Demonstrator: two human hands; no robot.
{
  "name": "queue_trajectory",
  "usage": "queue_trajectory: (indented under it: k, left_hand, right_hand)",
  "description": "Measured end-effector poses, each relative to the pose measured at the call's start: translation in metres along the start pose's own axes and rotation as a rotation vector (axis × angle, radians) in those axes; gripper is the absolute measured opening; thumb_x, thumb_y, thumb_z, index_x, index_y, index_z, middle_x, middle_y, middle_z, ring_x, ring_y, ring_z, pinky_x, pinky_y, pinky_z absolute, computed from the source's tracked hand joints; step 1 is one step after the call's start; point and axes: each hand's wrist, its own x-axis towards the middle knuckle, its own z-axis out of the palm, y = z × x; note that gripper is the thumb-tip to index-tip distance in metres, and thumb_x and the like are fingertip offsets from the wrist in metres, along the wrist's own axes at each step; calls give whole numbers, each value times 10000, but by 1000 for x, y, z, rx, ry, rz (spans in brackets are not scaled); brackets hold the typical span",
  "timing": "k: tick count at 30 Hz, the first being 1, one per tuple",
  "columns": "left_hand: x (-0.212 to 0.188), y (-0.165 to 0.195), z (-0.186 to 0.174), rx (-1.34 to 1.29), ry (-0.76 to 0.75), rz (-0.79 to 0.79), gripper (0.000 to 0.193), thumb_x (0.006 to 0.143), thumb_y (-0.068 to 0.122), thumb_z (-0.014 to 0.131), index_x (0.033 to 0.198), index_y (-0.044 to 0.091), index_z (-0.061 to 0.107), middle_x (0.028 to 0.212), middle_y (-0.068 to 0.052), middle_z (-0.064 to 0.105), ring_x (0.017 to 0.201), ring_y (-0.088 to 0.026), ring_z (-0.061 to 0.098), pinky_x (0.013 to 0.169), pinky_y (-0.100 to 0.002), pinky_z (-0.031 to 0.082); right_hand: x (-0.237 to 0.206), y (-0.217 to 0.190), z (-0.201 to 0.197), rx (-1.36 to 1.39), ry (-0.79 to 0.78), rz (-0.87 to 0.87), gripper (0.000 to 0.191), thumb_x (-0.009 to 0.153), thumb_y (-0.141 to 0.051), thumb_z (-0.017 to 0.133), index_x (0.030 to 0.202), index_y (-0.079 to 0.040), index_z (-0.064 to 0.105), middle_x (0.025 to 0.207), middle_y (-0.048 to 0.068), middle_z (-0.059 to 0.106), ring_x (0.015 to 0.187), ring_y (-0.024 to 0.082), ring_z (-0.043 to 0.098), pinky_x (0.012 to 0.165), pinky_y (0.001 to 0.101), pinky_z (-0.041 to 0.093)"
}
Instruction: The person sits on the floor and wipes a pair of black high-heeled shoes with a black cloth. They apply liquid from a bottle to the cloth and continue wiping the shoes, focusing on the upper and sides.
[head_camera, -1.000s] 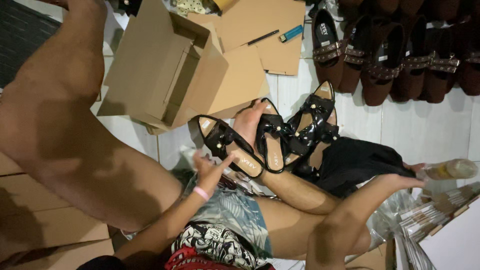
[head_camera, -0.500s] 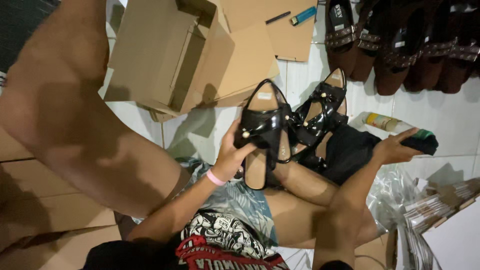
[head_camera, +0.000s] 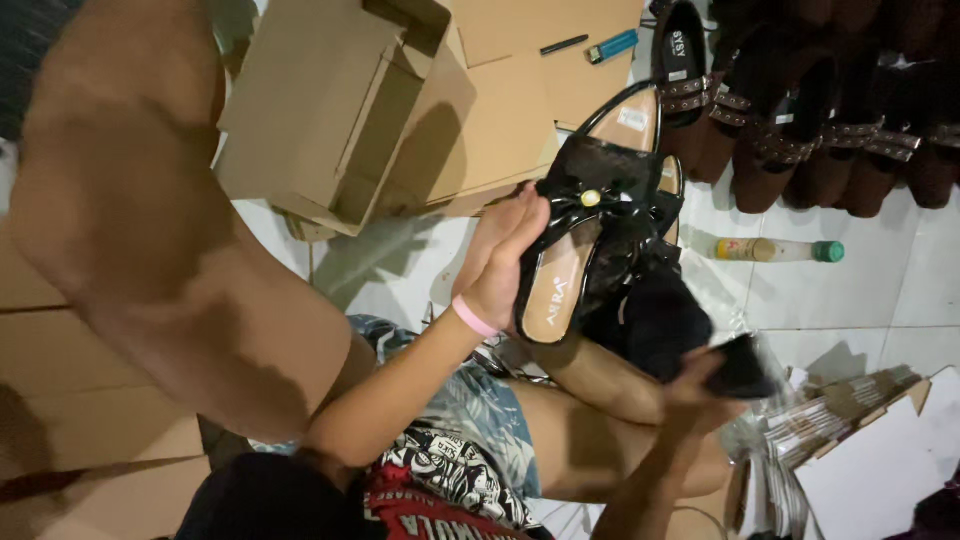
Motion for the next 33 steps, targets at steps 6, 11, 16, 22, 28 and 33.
queue_trajectory:
  k: [6,11,16,22,28,33]
  left_hand:
    - [5,-7,-1,-140,15,-236,483,1083,380,484,1506,196,340,1241,-60,594,994,-208,683,754,-495,635]
    - [1,-9,-2,-46,-47,-103,620,1130,399,476,1655,215,203,1305,-132,535,951,-224,665,757,-439,615]
    - [-6,-9,1,46,-25,-22,693,1127,388,492,1699,223,137,1386,-117,544,991,-208,648,759,-388,589]
    - [-1,-8,-2,-20,37,-49,698,1145,397,499,1711,160,165,1321,-144,565,1006,-218,642,758,-387,591]
    - [-5,-11,-1,-48,54,-138,646,1143,416,509,1664,129,254,1297,-140,597,999,-209,648,780,-388,579]
    - [-6,-1,0,49,75,-24,588,1154,415,500,1612,120,277,1152,-145,574,894,-208,629,747,-401,595]
  right_hand:
    - [-96,-74,-15,-365,-538,-624,224,844,-220,767,917,-41,654,916,109,667,732,304,632,656,434,499]
    - [-93,-109,13,-311,-699,-792,285,761,-200,857,832,-68,614,905,112,658,689,326,628,606,440,493]
    - [-87,-132,30,-370,-653,-783,284,808,-161,852,780,-66,585,892,144,647,674,342,618,585,449,492]
    - [-89,-142,23,-411,-686,-864,226,653,-178,789,689,-77,590,982,254,675,651,372,624,577,468,510]
    - [-87,-137,27,-466,-633,-751,246,818,-150,861,778,-67,633,935,150,668,673,345,619,585,446,493]
    - [-88,-137,24,-370,-708,-839,221,720,-147,841,732,-85,629,913,149,663,649,330,625,561,434,504]
